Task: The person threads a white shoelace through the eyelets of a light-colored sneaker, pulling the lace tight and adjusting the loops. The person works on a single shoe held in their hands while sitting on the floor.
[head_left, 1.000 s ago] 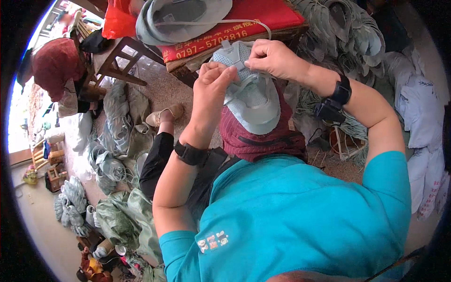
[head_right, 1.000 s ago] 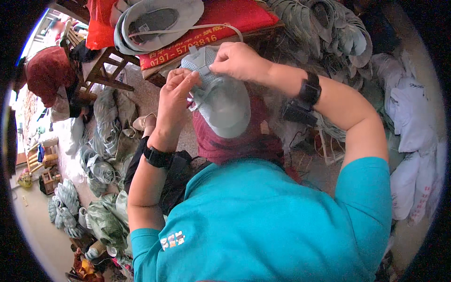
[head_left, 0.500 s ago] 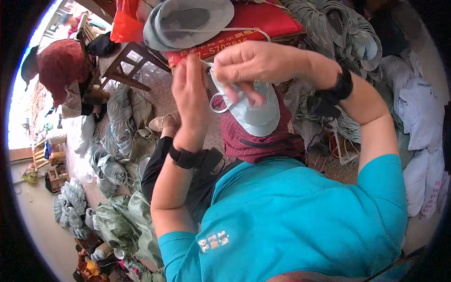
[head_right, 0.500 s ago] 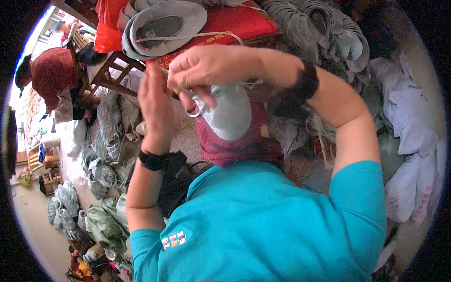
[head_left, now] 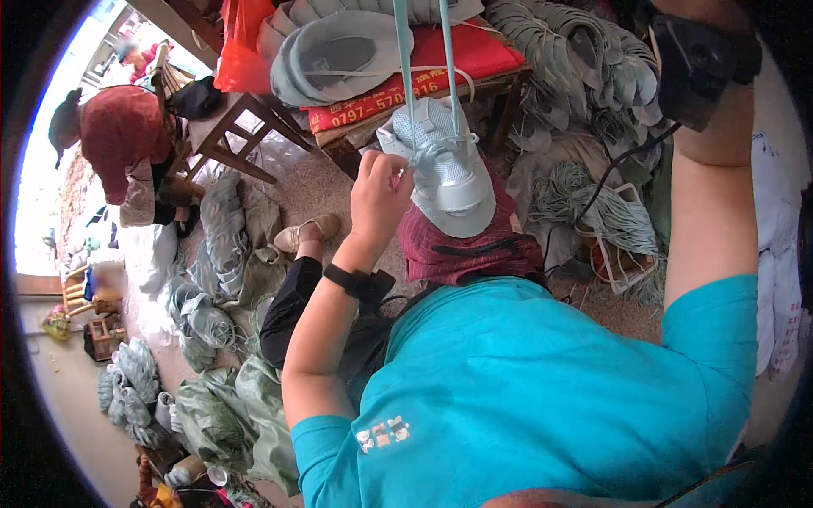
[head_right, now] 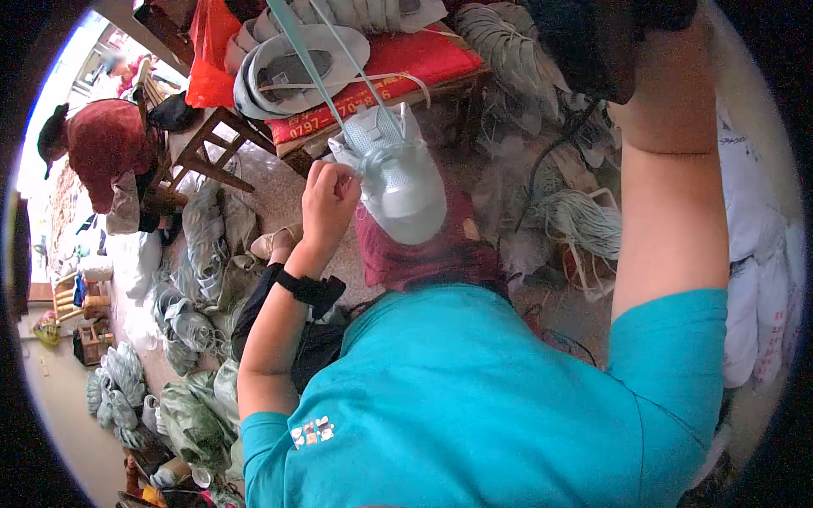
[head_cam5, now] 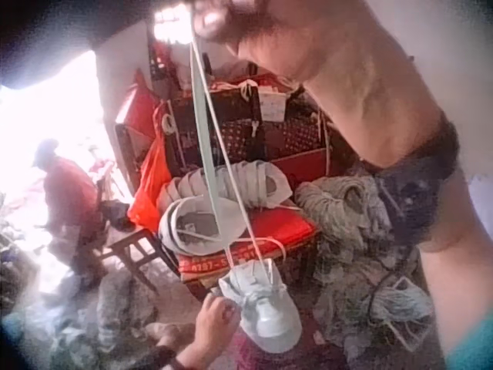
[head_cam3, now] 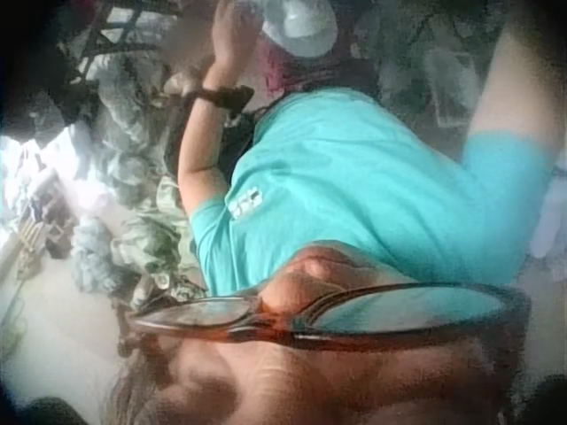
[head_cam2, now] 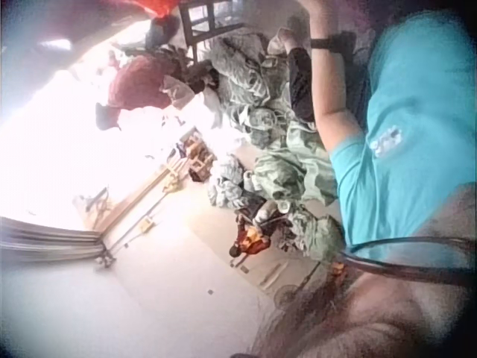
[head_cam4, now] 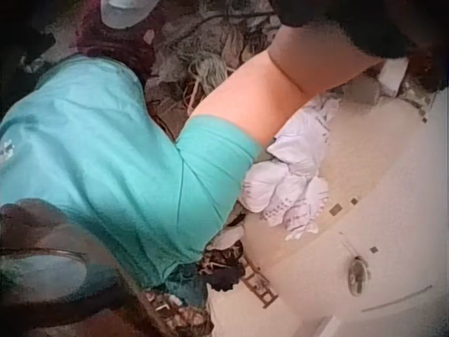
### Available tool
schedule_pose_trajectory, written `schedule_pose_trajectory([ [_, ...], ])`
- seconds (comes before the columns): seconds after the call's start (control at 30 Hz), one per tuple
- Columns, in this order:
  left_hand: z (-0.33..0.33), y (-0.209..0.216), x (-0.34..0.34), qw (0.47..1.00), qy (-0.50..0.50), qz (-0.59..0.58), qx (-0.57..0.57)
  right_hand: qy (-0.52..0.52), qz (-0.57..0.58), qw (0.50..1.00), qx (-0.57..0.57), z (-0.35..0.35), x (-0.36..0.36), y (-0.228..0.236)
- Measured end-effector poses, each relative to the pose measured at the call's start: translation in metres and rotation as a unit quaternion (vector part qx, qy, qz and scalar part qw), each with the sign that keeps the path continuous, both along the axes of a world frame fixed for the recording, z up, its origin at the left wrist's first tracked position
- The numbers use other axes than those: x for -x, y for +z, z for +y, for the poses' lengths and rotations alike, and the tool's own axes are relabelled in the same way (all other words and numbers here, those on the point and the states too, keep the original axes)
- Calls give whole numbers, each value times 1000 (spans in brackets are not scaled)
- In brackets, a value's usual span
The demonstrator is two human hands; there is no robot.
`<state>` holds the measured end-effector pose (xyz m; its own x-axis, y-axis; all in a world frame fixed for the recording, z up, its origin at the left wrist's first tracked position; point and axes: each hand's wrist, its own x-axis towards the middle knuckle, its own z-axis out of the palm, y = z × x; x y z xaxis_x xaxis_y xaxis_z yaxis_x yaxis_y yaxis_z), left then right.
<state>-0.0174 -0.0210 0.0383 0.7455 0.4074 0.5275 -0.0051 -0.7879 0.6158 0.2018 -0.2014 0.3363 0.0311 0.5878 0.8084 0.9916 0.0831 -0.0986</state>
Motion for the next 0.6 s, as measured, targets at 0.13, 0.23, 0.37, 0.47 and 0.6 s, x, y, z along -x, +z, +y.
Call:
schedule_pose_trajectory([
  [0.13, 1, -10, 1, 993, 21, -3, 113, -40, 12, 999, 6, -26, -28, -15],
  [0.23, -1, -13, -5, 993, 30, -19, 114, -82, 15, 996, 14, -48, -43, -21],
  [0.37, -3, -10, -2, 990, 46, 5, 130, -110, 21, 994, 16, -65, -64, -22],
  [0.47, -12, 1, -10, 988, 31, 0, 152, -143, 3, 990, 21, -72, -64, -15],
  [0.6, -30, 34, -17, 958, -63, -65, 272, -109, -31, 993, 34, -39, -77, -15],
])
